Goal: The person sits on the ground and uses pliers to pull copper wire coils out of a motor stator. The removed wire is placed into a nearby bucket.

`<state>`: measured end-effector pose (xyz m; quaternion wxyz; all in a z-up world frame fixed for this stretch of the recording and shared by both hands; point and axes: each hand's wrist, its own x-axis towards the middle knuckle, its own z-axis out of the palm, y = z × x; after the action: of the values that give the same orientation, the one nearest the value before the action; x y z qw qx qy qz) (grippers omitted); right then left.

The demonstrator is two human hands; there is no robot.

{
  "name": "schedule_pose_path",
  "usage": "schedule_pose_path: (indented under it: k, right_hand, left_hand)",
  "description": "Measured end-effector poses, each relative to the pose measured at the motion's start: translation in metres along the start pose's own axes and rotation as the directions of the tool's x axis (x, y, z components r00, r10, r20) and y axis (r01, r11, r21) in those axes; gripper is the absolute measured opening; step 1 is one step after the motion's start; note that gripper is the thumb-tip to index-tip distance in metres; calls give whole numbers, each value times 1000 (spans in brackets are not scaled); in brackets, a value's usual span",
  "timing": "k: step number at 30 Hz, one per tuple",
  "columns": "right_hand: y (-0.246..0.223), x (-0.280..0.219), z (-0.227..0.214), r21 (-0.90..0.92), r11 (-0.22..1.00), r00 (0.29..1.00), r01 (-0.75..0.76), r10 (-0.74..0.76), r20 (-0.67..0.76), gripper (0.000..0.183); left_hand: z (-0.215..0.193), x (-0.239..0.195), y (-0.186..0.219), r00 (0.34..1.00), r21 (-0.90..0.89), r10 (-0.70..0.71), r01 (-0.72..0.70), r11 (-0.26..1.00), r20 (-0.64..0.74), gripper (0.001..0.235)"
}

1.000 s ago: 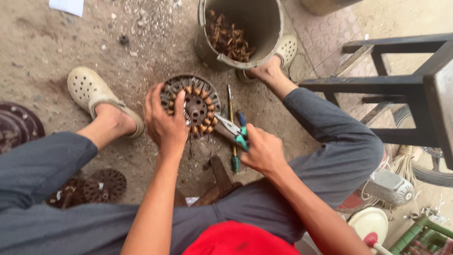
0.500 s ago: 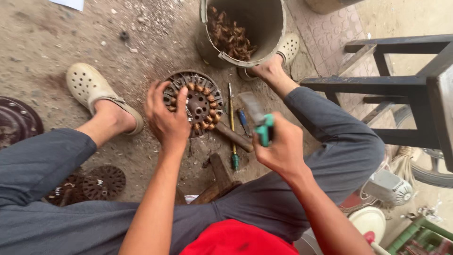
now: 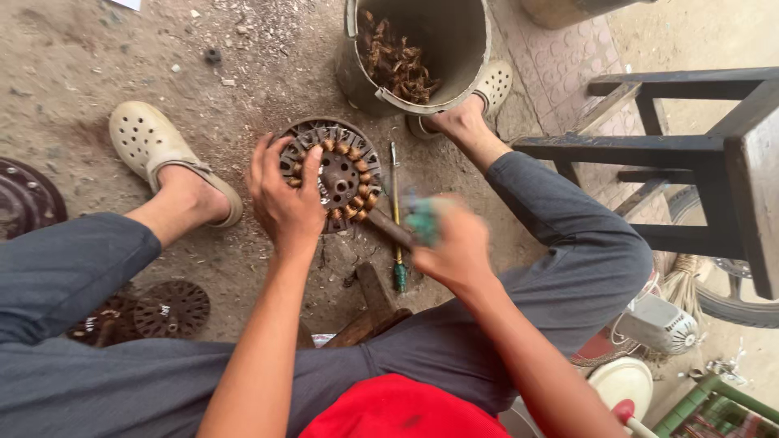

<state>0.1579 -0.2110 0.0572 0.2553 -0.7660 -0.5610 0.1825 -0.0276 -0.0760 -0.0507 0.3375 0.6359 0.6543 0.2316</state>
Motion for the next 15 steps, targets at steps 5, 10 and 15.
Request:
schedule_pose_path:
  k: [5, 10, 15]
  right_hand:
    - [11, 8, -7, -236, 960, 947, -153, 211, 241, 24]
    - [20, -1, -3, -26, 979, 979, -203, 203, 25, 23]
    - [18, 23, -2, -329, 940, 968, 92, -7, 252, 47]
  left_hand:
    - [1, 7, 4, 998, -34, 42, -43, 998, -46, 48]
    - [8, 1, -5, 1000, 0, -11, 11, 1000, 4, 48]
    - [-4, 6, 4, 1000, -80, 24, -25, 997, -9, 52]
